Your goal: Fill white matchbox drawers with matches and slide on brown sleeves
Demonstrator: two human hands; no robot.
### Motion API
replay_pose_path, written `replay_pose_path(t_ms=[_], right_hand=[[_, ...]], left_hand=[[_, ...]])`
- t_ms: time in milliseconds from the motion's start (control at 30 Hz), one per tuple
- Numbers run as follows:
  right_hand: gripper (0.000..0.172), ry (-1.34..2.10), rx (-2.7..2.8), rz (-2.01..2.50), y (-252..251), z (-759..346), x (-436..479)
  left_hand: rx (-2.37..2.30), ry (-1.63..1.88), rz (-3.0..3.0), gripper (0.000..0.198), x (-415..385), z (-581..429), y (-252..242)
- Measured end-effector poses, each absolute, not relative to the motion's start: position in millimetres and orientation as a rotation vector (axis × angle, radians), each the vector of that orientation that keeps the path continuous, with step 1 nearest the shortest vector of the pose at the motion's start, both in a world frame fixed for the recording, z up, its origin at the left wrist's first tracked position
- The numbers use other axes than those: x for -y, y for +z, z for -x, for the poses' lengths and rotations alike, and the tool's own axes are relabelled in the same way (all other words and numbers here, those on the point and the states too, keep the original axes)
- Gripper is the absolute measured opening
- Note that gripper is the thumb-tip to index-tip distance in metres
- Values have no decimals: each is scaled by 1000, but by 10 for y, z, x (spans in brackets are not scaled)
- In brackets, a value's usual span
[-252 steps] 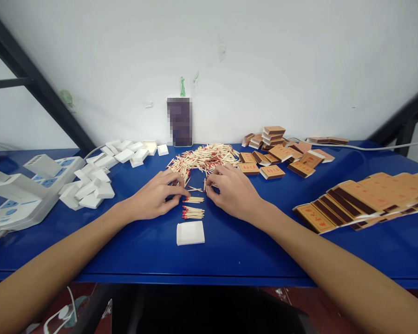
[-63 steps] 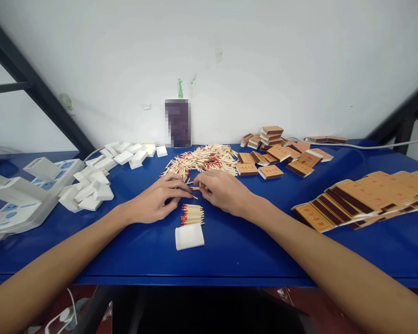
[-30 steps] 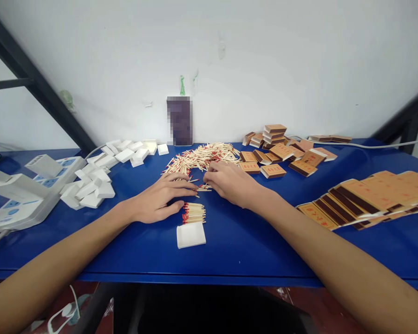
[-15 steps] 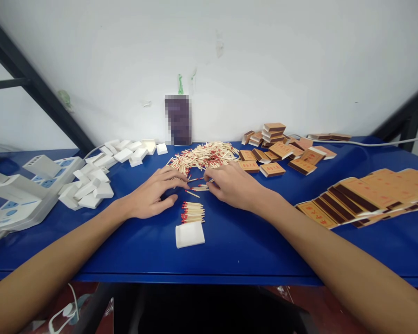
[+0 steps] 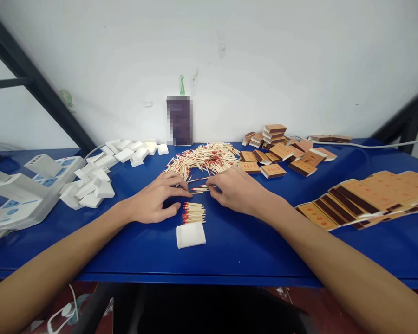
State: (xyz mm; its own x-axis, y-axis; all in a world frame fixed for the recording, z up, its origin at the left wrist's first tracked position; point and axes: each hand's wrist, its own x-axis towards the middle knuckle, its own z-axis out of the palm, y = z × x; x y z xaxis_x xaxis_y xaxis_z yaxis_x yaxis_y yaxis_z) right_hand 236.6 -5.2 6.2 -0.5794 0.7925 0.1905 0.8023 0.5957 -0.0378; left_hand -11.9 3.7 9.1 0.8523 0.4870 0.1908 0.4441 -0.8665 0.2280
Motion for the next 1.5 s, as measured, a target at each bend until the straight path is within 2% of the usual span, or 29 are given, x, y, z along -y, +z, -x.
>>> replay_pose_path(t_ms=[100,300,667,1067,1500], right_hand=[[26,-118,2606,1370,58,-2363,69],[30,46,2572,1434,59,-2361,84],[29,-140,2649,1404,89,-2343,87],[28,19,2657,1239,51,-2281,125],[19,-28,2598,1212,48,-2311,104]], left_hand=[[-694,358,-2857,34,-25,104,94],[-638,353,-2853,32,-13,91,108],[-709,458,-2846,41,-41,107,55],[-759,409,-2831,47,-72,115,30],[-791,511,-2818,15,-54,130,83]])
